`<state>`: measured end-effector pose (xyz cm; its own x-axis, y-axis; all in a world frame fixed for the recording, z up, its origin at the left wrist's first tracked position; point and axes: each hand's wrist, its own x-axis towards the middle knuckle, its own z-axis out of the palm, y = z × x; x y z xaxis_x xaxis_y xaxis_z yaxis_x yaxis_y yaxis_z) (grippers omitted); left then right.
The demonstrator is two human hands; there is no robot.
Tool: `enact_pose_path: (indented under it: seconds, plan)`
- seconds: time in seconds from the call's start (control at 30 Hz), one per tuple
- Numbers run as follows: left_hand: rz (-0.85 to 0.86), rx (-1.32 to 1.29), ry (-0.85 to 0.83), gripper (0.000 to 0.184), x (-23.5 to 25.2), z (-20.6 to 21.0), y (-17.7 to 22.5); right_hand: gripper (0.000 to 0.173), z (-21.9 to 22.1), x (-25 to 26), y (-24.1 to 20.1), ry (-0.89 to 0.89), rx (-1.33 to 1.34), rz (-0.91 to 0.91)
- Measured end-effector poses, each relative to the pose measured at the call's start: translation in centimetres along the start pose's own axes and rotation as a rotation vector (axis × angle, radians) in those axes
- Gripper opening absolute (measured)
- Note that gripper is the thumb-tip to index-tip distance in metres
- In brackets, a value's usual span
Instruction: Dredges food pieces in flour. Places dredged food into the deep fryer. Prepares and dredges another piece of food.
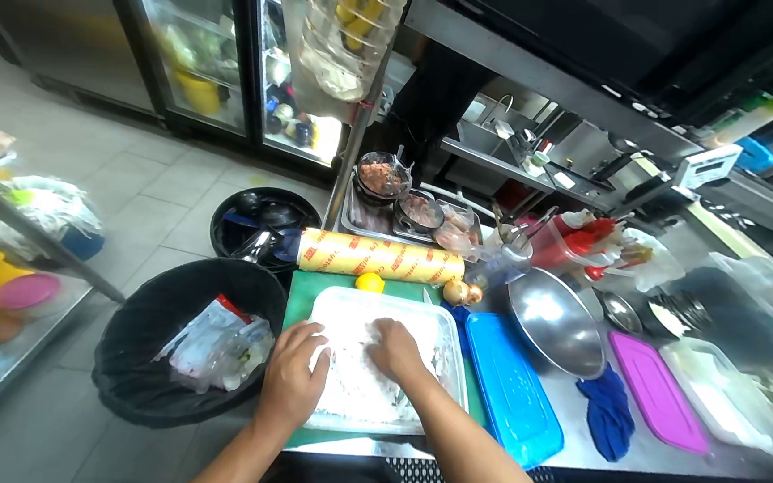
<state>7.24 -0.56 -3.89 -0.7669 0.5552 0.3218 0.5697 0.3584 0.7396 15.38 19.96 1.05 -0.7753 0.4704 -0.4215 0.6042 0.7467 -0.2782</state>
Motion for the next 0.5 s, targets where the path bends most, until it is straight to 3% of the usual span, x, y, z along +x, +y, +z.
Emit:
enact_pose_path:
  seconds: [0.03, 0.17, 0.3, 0.4, 0.5]
  plan:
    - [-0.004, 0.002, -0.008, 0.031, 0.00, -0.04, 0.10, 0.050, 0.68, 0.24, 0.28, -0.016, -0.002, 0.009]
    - [-0.010, 0.004, -0.017, 0.031, 0.11, -0.03, 0.07, 0.027, 1.07, 0.77, 0.91, 0.028, 0.097, 0.069]
    - [-0.004, 0.004, -0.002, 0.032, 0.08, 0.03, 0.04, 0.053, 1.10, 0.55, 0.40, -0.013, 0.055, 0.034]
    - [0.000, 0.008, -0.012, 0.032, 0.09, 0.07, -0.04, 0.034, 1.55, 0.82, 0.43, 0.007, 0.038, 0.050]
    - [-0.003, 0.008, -0.004, 0.031, 0.09, -0.03, -0.06, 0.035, 1.50, 1.02, 0.24, -0.005, 0.049, 0.078]
